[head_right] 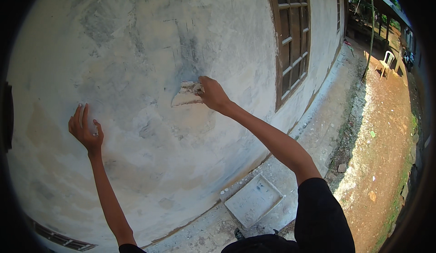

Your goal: The person applies and smooths wall putty onto an exterior building wall using a putty knife.

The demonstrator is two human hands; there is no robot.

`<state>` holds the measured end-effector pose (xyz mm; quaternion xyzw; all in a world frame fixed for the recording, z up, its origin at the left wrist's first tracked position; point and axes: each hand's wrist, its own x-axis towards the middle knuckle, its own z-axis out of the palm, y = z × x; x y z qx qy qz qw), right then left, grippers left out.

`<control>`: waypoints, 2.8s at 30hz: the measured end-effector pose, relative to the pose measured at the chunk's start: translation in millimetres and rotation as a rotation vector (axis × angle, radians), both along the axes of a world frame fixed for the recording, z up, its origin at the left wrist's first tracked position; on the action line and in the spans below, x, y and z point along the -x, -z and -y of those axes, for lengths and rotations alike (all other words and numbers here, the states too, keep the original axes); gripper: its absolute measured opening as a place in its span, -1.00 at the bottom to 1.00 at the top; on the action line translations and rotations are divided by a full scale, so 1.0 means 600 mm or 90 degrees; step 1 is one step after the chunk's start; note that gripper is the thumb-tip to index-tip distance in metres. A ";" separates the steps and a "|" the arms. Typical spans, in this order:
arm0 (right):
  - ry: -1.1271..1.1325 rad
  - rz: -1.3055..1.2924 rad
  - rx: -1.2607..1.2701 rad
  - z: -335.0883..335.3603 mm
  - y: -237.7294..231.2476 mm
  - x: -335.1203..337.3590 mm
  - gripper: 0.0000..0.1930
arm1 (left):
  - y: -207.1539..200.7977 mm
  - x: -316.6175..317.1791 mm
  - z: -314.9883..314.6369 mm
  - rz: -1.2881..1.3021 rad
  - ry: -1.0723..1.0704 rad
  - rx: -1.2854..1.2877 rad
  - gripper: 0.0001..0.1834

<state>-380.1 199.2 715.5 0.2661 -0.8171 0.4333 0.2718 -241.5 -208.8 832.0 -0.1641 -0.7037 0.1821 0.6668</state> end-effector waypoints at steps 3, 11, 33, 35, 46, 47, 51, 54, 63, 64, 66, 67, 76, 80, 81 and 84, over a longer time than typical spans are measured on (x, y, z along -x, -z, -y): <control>0.064 -0.038 0.014 0.012 -0.005 0.013 -0.67 | 0.001 -0.003 -0.003 0.000 0.008 -0.003 -0.43; 0.194 -0.012 0.166 -0.062 0.030 0.057 -0.68 | -0.001 0.006 -0.007 -0.003 0.019 -0.008 -0.43; 0.347 -0.541 -0.166 -0.006 -0.213 0.069 -0.49 | -0.004 -0.004 0.004 0.008 0.018 -0.001 -0.42; 0.345 -0.565 -0.167 -0.001 -0.185 0.076 -0.49 | -0.001 -0.002 -0.001 0.007 0.022 -0.003 -0.42; 0.171 -0.391 -0.167 -0.018 -0.044 0.021 -0.52 | -0.007 -0.005 -0.007 0.005 0.016 -0.003 -0.43; 0.171 -0.389 -0.163 -0.026 -0.056 0.001 -0.52 | -0.005 -0.007 -0.004 0.007 0.015 -0.008 -0.44; 0.146 -0.403 0.196 -0.083 -0.189 -0.040 -0.56 | -0.002 0.002 -0.009 -0.005 0.014 -0.003 -0.43; 0.169 -0.445 0.229 -0.075 -0.284 -0.011 -0.57 | -0.006 -0.006 -0.010 0.009 0.015 -0.016 -0.43; 0.010 -0.257 -0.230 0.030 0.164 -0.040 -0.44 | -0.006 -0.003 -0.004 0.001 0.010 -0.008 -0.42; -0.042 -0.227 -0.243 0.028 0.226 -0.072 -0.46 | -0.006 -0.002 -0.005 0.000 0.011 -0.010 -0.42; -0.099 -0.196 -0.251 0.025 0.251 -0.097 -0.48 | -0.008 -0.005 -0.001 -0.001 0.011 -0.010 -0.42; -0.126 -0.112 -0.260 0.021 0.236 -0.099 -0.51 | -0.010 -0.007 0.004 -0.003 0.004 -0.007 -0.42; 0.165 -0.478 0.193 -0.064 -0.382 0.019 -0.74 | -0.002 -0.004 -0.003 0.000 0.014 -0.005 -0.43; 0.108 -0.564 0.216 -0.056 -0.388 0.040 -0.69 | -0.003 -0.004 -0.006 0.002 0.014 -0.015 -0.43; 0.128 -0.533 0.107 -0.041 -0.328 0.052 -0.64 | 0.001 -0.001 -0.007 0.008 0.014 -0.017 -0.43; 0.080 -0.411 -0.015 0.023 -0.071 0.038 -0.51 | -0.005 -0.007 0.003 0.004 0.004 -0.005 -0.43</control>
